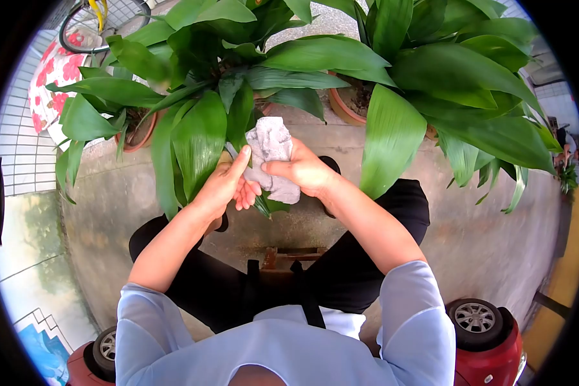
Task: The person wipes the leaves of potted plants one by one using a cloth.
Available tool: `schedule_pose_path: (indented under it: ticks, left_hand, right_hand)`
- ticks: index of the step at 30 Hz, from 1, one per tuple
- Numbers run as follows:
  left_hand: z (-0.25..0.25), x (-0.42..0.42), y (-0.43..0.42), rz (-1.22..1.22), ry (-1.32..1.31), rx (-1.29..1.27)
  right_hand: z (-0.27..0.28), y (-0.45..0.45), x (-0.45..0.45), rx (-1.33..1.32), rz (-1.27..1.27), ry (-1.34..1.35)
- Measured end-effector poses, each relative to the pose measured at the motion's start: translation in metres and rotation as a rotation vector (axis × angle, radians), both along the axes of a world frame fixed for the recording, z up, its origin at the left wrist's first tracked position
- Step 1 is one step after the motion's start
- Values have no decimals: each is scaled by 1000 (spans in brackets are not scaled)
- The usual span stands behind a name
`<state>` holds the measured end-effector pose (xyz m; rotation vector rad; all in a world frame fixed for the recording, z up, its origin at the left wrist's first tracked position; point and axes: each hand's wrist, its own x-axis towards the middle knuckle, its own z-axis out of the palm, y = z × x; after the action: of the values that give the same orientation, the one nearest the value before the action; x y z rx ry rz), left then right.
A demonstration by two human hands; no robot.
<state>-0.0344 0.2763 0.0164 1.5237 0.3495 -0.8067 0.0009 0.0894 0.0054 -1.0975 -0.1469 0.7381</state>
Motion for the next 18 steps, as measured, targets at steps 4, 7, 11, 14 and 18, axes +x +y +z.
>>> schedule_pose_path:
  ticks: [4,7,11,14,18]
  left_hand:
    - [54,-3,-7,-269,-126,-41]
    - [94,-12,-4,-298,-885,28]
    - [124,-7,15,170,-1473,148]
    - [127,3,23,309,-1545,410]
    - [65,63,36,446,-1137,452]
  right_hand:
    - [27,-27,11,117,-79,-6]
    - [45,-41,20,97,-284,-54]
    - [59,-45,31,78,-422,-137]
    - [55,-41,38,73,-475,-97]
    - [55,-33,41,16,-499,-51]
